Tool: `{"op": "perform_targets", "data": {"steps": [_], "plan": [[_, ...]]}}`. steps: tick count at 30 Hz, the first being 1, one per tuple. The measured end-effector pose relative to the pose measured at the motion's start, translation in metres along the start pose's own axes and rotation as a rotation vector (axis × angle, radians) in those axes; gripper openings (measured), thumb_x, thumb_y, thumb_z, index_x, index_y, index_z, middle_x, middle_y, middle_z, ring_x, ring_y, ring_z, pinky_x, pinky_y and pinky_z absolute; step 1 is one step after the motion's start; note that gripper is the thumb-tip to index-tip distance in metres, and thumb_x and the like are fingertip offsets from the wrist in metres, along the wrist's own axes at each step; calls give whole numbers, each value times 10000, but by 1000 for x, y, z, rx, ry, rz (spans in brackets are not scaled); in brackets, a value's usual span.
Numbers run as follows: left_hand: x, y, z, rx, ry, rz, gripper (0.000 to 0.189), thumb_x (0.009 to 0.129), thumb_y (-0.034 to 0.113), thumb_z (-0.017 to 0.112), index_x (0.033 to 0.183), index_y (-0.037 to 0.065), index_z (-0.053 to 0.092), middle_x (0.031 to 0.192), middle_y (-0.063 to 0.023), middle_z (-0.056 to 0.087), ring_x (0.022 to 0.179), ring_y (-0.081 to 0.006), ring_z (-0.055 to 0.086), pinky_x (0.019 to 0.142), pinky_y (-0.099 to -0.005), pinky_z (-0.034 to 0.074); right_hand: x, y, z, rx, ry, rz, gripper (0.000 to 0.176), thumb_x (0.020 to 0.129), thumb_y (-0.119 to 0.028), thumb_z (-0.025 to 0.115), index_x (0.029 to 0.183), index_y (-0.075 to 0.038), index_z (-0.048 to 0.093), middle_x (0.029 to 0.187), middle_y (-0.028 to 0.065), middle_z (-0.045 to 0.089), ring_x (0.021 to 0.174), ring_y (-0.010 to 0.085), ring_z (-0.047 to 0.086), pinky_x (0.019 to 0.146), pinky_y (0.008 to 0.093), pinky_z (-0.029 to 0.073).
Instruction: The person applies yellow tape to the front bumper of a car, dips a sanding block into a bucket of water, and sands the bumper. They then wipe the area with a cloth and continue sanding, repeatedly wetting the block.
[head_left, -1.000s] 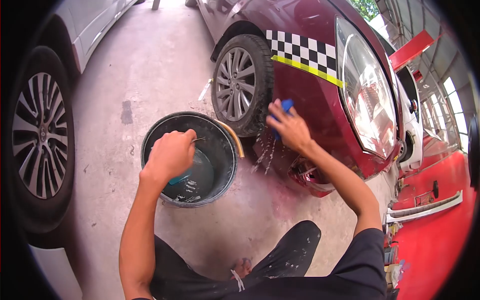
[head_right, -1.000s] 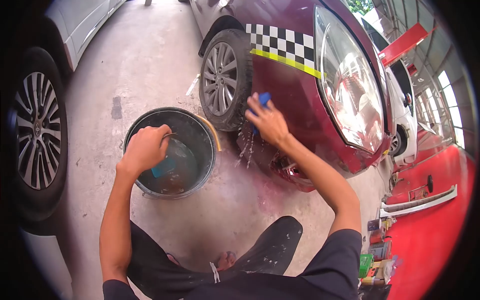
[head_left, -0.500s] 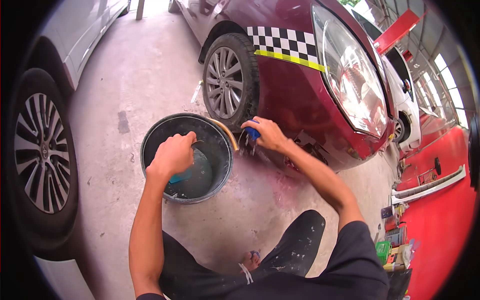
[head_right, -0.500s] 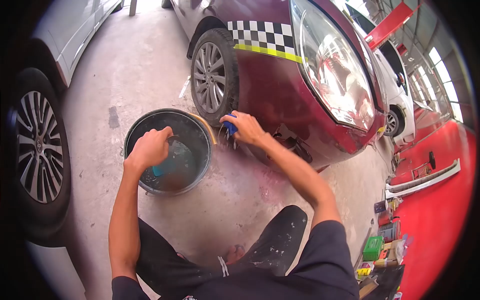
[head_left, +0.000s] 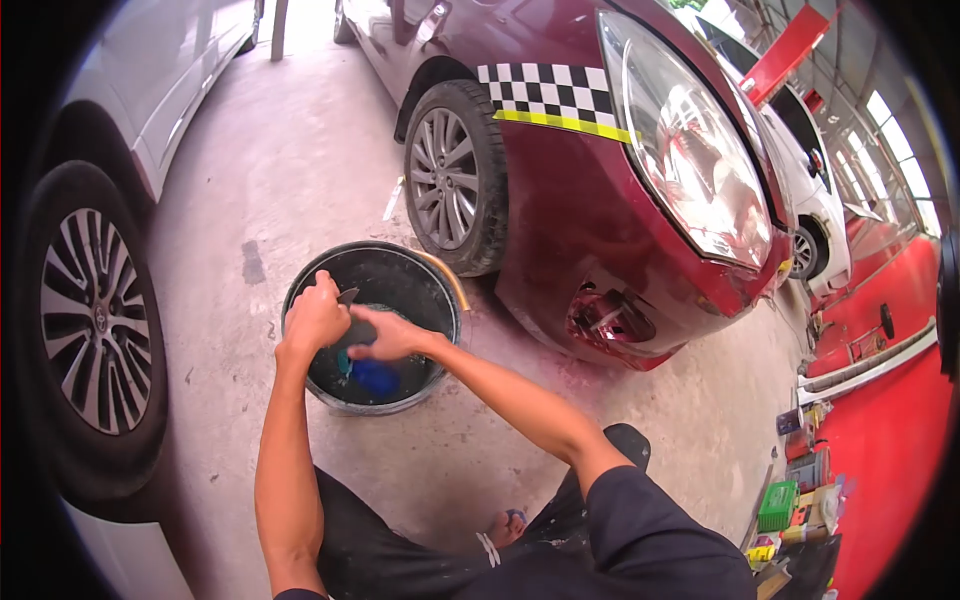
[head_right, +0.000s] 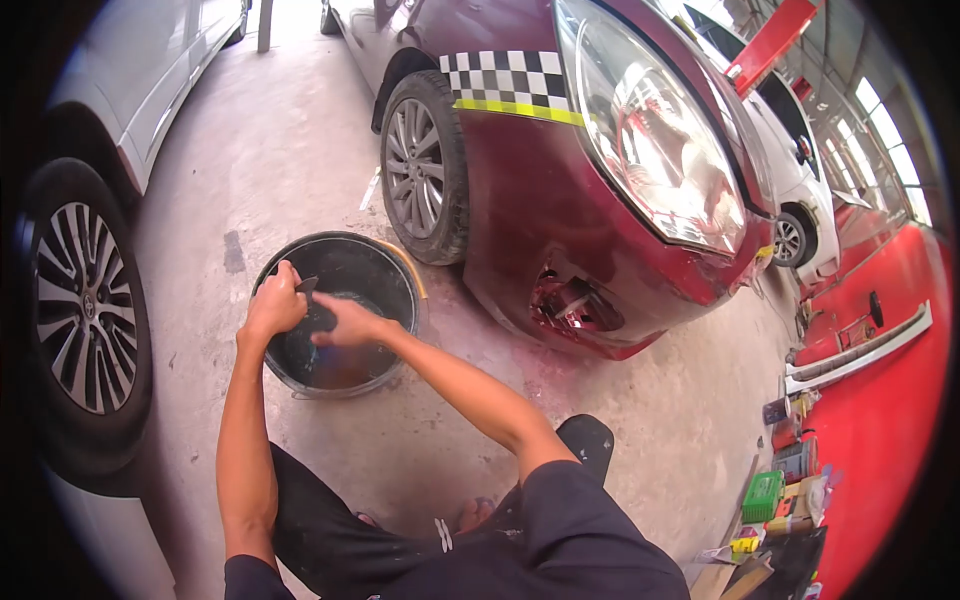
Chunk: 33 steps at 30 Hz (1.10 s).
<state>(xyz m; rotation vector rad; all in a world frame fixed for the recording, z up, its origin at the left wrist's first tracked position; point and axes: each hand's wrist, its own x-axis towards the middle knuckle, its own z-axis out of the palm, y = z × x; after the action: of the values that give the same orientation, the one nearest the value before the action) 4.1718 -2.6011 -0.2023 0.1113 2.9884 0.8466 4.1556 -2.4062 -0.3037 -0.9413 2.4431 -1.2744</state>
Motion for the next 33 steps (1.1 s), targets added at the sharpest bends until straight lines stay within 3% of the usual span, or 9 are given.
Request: {"op": "perform_targets", "data": {"steps": [2, 5, 7, 14, 19, 21, 24, 28, 33], "plan": [[6, 4, 4, -222, -155, -30, 367, 938, 53, 631, 1243, -12, 437, 1080, -271, 730, 883, -427, 769, 749, -509, 634, 7, -32, -29, 387, 122, 187, 754, 974, -317, 788, 1625, -120, 463, 1099, 99, 776, 933, 157, 742, 804, 329, 568], [2, 26, -9, -823, -421, -67, 384, 992, 42, 637, 1240, 46, 344, 1080, -223, 644, 771, -306, 776, 576, -374, 664, 1, -54, -73, 358, 95, 202, 413, 989, -266, 787, 1335, -48, 733, 768, -54, 574, 682, 34, 474, 585, 273, 405], [5, 26, -12, -1029, -449, -121, 390, 993, 58, 654, 1251, 47, 363, 1117, -221, 642, 790, -314, 777, 628, -391, 682, -5, -56, -84, 456, 231, 245, 332, 942, -299, 854, 1059, 11, 828, 745, -33, 684, 662, 33, 537, 580, 247, 414], [11, 23, -25, -1490, -505, 120, 544, 1064, 214, 668, 1486, -75, 482, 1361, -214, 651, 1179, -309, 720, 884, -449, 694, -10, -75, -111, 595, 390, 232, 307, 955, -327, 849, 1026, -29, 841, 798, -24, 738, 659, 12, 555, 572, 227, 403], [11, 37, -15, -1581, -558, 19, 395, 1111, 122, 568, 1443, -88, 522, 1365, -227, 646, 1198, -394, 709, 967, -445, 675, -31, -102, -163, -2, 245, 244, 367, 902, -374, 877, 1015, -26, 843, 844, 58, 791, 684, 113, 665, 655, 305, 532], [21, 29, -3, -1349, -552, -86, 370, 1120, 128, 548, 1409, -102, 541, 1366, -224, 641, 1175, -373, 719, 979, -439, 670, -65, -133, -215, -475, 440, 14, 509, 860, -432, 880, 1232, -98, 787, 1152, 130, 781, 925, 261, 747, 825, 402, 585], [52, -10, 66, -701, -559, -51, 307, 1087, 116, 530, 1247, -109, 664, 1157, -189, 725, 1086, -261, 736, 925, -403, 665, -116, -194, -338, -1076, 703, -334, 303, 891, -267, 843, 1125, -80, 791, 1057, 115, 757, 971, 325, 709, 895, 442, 565], [78, -23, 169, 241, -744, 108, 376, 909, 194, 642, 1192, -16, 774, 1254, -297, 731, 1201, -417, 711, 993, -498, 569, -185, -212, -493, -1656, 911, -287, 226, 952, -213, 772, 1158, -119, 778, 1070, 95, 695, 1049, 295, 660, 949, 417, 515], [102, -25, 215, 505, -936, 150, 357, 890, 180, 682, 1206, 65, 800, 1297, -163, 756, 1214, -364, 715, 995, -473, 577, -206, -181, -544, -1344, 898, -193, 469, 1077, -444, 576, 1409, -118, 637, 1104, 101, 609, 1068, 268, 580, 994, 421, 463]]}}
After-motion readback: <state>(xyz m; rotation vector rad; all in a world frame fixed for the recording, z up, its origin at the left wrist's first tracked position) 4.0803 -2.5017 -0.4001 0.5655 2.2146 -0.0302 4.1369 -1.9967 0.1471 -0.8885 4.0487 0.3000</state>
